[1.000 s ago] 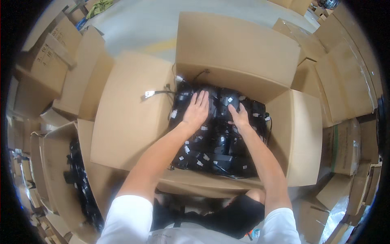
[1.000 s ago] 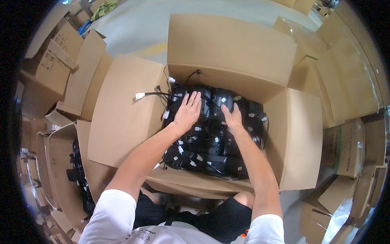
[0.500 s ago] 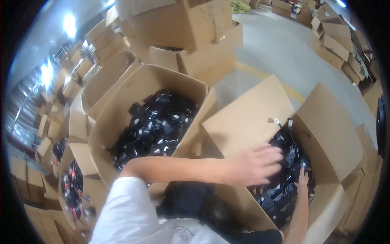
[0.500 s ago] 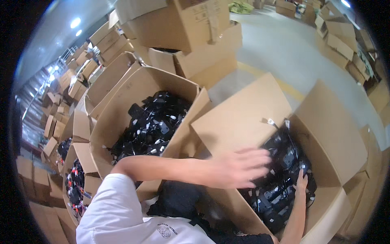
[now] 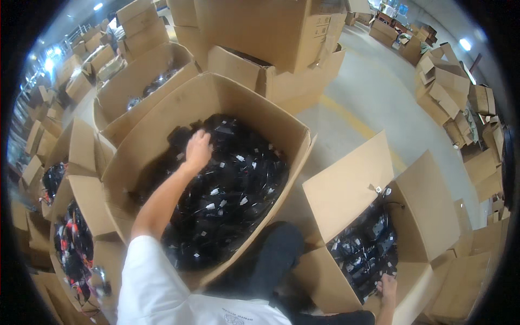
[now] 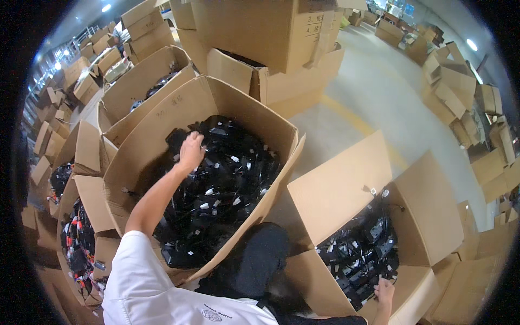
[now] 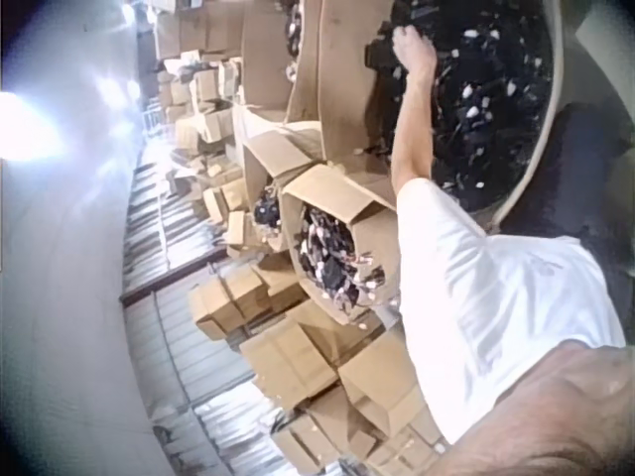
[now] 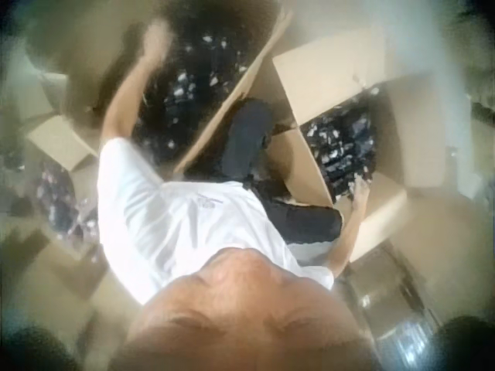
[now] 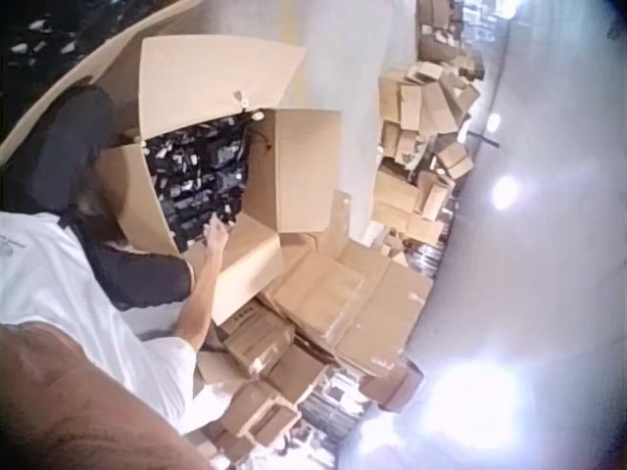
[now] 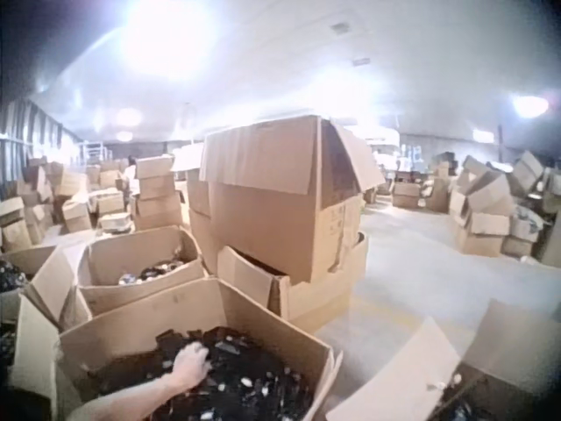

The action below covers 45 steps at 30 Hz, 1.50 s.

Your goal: The person packs electronic devices into a cardboard box by taking them from another cardboard box, turning them in hand, and arranging them tightly into the box.

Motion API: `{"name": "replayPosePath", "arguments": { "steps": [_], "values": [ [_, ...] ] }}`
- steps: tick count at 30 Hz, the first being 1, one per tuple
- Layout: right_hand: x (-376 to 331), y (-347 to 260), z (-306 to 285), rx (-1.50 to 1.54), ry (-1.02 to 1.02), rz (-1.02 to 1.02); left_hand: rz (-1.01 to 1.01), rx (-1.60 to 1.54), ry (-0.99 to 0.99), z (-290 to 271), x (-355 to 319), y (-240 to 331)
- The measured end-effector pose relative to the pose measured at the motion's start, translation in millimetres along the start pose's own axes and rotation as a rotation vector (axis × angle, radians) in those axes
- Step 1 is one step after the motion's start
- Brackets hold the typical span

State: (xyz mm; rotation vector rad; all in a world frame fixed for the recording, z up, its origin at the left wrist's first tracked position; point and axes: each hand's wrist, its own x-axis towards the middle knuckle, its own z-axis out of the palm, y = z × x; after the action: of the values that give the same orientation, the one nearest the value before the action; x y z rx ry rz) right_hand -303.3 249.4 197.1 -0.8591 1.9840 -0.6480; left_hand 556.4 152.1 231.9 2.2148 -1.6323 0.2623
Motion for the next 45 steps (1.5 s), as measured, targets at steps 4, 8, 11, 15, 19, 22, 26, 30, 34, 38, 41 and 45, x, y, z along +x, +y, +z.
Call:
{"name": "replayPosePath", "arguments": {
  "steps": [4,8,11,15,19,22,26,30,34,38,41,45],
  "values": [
    [-31,-14,21,-0.295,-0.113,-0.076,0.258,0.515,-0.001,31,44,-28],
    [-31,-11,12,-0.448,-0.02,-0.224,0.684,0.605,-0.052,67,71,-32],
    [-29,-9,13,-0.4,-0.04,-0.134,0.488,0.585,-0.131,86,90,-40],
    [-30,-5,12,-0.397,-0.099,-0.062,0.406,0.546,-0.192,87,93,-47],
    [-32,-1,8,-0.33,-0.1,-0.01,0.418,0.426,-0.286,59,91,-28],
    [-36,3,2,-0.267,-0.076,-0.008,0.44,0.249,-0.263,20,82,-8],
    [-38,-16,20,-0.294,-0.128,-0.089,0.216,-0.217,-0.156,-66,55,26],
    [-43,-62,31,-0.451,-0.173,-0.207,0.005,-0.789,-0.326,-138,44,53],
    [-99,-182,97,-0.407,-0.179,-0.673,-0.129,-1.095,-0.364,-184,27,73],
    [-167,-282,194,-0.135,-0.492,-0.888,-0.08,-1.332,-0.431,-210,-1,96],
    [-202,-332,274,0.046,-0.722,-0.918,-0.123,-1.43,-0.507,-228,-22,113],
    [-240,-334,350,0.594,-1.129,-0.484,-0.197,-1.541,-0.409,-214,-44,130]
  ]
}}
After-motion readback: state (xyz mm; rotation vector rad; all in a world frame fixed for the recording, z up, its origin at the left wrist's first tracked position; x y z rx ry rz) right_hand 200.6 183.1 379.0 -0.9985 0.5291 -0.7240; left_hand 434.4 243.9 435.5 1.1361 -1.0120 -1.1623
